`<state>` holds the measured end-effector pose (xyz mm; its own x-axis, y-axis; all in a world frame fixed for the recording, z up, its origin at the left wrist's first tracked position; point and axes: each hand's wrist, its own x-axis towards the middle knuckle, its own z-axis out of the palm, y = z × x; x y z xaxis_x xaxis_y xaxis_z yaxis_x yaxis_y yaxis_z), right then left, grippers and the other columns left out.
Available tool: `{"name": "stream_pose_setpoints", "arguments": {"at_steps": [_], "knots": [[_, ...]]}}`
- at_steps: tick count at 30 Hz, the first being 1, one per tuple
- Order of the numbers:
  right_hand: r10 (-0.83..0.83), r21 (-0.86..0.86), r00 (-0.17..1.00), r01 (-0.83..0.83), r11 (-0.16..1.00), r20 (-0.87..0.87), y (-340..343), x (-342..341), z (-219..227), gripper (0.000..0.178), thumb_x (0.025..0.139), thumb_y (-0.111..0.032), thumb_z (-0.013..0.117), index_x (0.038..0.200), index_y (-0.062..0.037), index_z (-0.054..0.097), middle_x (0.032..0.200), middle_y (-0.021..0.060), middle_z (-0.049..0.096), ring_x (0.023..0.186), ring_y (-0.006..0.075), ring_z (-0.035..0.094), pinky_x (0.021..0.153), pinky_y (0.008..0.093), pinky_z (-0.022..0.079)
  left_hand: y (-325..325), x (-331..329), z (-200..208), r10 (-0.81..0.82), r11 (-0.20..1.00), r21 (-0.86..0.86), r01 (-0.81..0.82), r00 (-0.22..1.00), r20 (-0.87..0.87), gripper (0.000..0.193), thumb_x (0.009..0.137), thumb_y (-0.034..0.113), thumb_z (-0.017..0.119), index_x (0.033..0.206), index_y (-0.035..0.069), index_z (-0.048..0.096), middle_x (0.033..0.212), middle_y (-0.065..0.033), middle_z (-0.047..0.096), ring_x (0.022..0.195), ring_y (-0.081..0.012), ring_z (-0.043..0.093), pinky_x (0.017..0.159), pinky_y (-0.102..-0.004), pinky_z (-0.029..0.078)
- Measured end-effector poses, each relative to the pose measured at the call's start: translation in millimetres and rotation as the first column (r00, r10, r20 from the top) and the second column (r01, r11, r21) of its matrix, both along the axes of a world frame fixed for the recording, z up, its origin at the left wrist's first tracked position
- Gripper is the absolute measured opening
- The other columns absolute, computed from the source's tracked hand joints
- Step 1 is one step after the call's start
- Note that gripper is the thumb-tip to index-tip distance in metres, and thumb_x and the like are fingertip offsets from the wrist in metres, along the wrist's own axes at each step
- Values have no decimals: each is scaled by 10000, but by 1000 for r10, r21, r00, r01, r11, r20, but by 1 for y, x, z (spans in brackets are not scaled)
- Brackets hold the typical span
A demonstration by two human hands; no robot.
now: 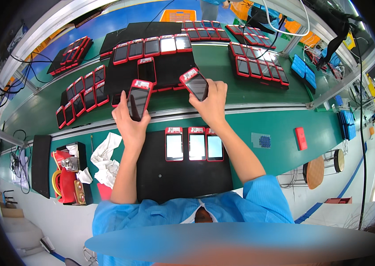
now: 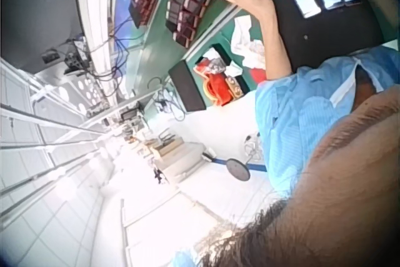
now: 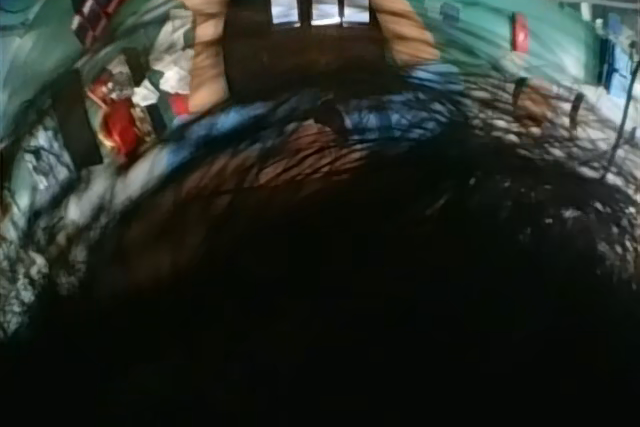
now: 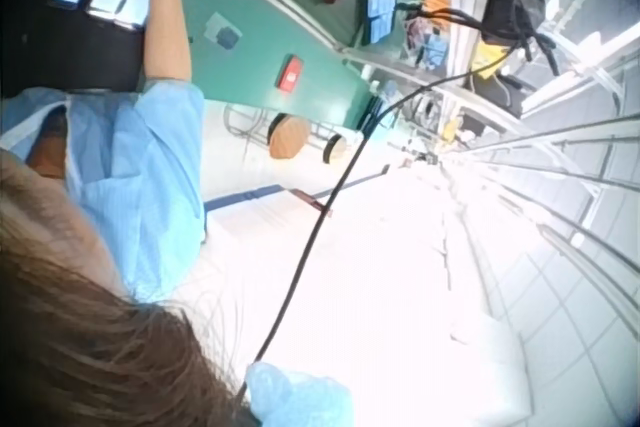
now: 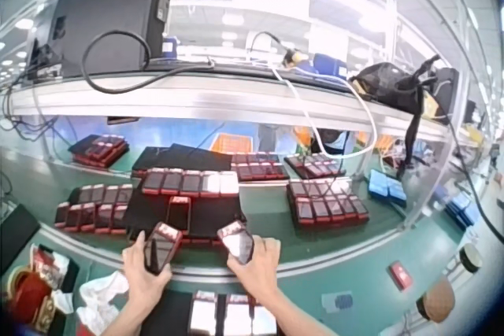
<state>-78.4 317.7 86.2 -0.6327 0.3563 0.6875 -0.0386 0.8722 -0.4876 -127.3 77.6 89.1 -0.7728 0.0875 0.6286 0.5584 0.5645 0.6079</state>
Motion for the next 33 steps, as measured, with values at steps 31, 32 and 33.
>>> {"name": "stream_pose_setpoints", "arguments": {"at_steps": [31,32,33], "knots": [[13,-53,994,-8,999,104,-97,46,-36,648,653,-272,840,1151,26,553,1025,141,488,984,318,492,881,452,408,-34,52,-43,36,997,-72,-37,999,-15,880,676,45,779,1476,24,414,1188,-174,580,1088,-355,507,942,-451,434],[19,-64,994,-12,998,109,-100,46,-37,637,648,-272,841,1134,26,557,1012,143,493,967,320,496,865,454,411,-36,53,-44,38,997,-68,-38,999,-13,875,676,45,779,1472,22,418,1186,-175,580,1086,-356,507,939,-452,435],[27,-74,993,-18,997,115,-103,47,-38,625,644,-272,841,1116,27,561,999,144,497,950,321,501,849,457,414,-38,54,-45,40,997,-70,-41,999,-12,875,676,45,779,1472,22,418,1186,-175,580,1086,-356,507,939,-452,435]]}}
